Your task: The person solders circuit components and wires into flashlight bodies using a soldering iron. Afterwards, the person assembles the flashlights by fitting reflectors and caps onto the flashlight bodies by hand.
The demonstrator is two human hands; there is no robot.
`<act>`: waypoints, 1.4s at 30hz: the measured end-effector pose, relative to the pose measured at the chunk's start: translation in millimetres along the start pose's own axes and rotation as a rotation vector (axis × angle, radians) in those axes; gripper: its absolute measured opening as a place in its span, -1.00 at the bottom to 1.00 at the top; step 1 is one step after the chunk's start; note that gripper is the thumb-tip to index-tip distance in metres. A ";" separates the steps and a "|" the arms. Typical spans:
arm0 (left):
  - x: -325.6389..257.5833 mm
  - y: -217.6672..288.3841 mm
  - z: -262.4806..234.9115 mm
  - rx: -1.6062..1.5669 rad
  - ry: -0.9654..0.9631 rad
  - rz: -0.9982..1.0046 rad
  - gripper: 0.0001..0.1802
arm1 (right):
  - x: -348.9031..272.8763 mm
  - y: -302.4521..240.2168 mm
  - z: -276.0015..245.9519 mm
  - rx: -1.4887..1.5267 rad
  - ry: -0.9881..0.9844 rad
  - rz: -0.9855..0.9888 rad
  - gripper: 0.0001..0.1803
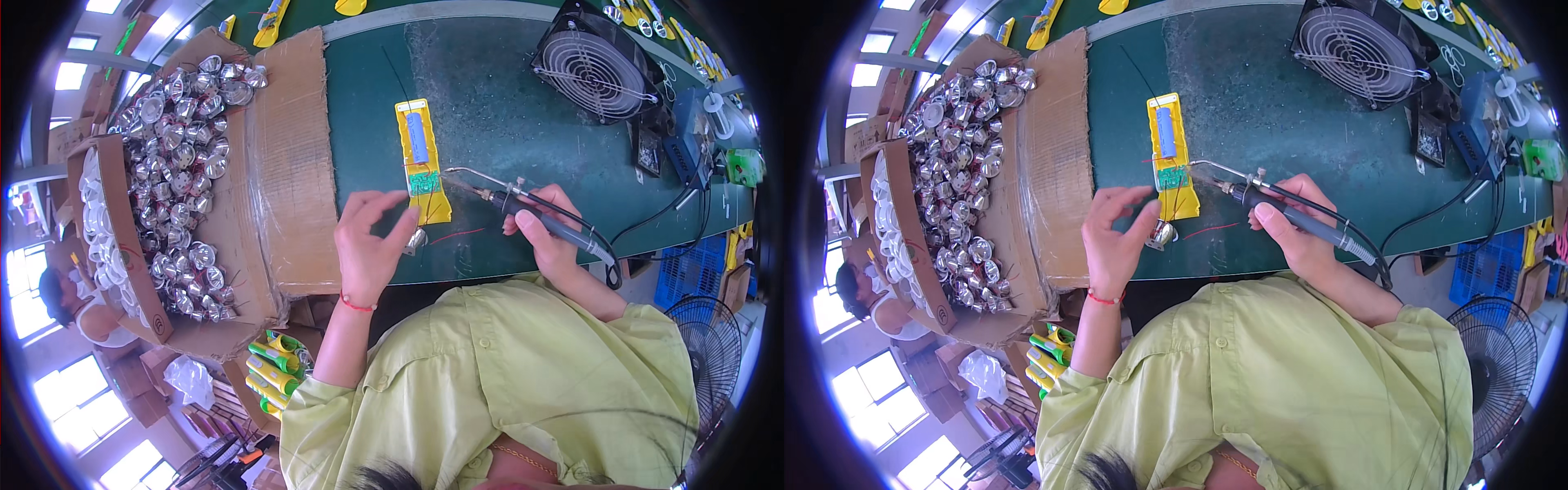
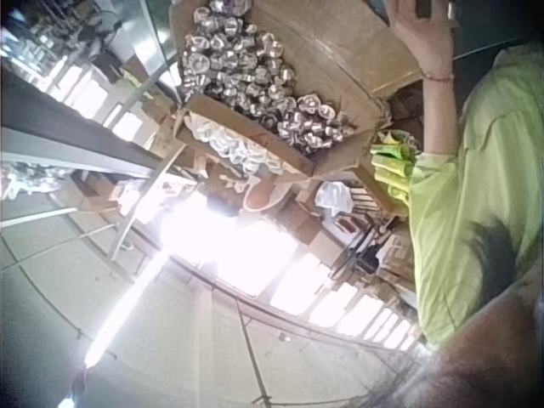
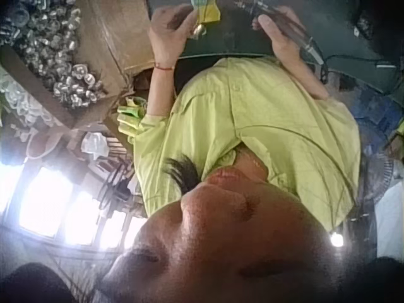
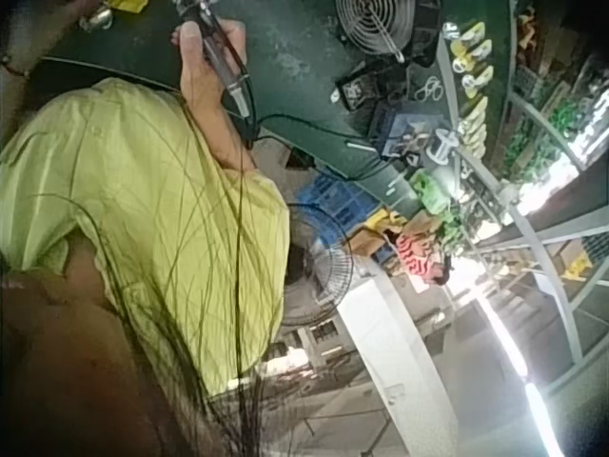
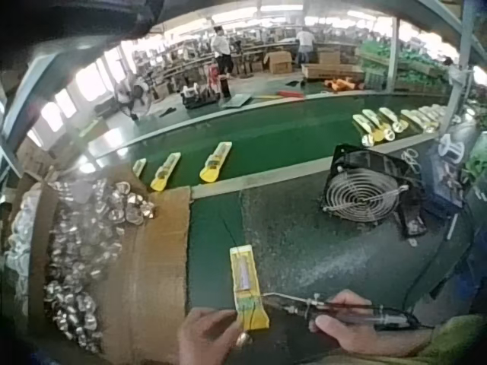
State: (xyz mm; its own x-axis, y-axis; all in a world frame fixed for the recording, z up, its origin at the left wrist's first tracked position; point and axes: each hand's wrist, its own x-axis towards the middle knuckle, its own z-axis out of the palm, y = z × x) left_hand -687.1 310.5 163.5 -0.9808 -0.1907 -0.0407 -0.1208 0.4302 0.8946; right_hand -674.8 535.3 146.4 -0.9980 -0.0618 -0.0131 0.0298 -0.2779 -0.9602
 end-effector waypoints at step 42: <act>13.7 -12.0 12.8 -0.182 0.039 -0.075 -0.85 | 12.1 0.1 -24.4 -0.081 0.150 -0.097 -0.79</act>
State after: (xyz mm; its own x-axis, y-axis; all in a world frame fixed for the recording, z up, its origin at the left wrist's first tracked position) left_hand -701.0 314.1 146.5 -0.9631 -0.2513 -0.0963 -0.1601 0.2473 0.9556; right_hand -688.2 557.9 139.4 -0.9932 0.1073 0.0452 -0.0658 -0.1966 -0.9783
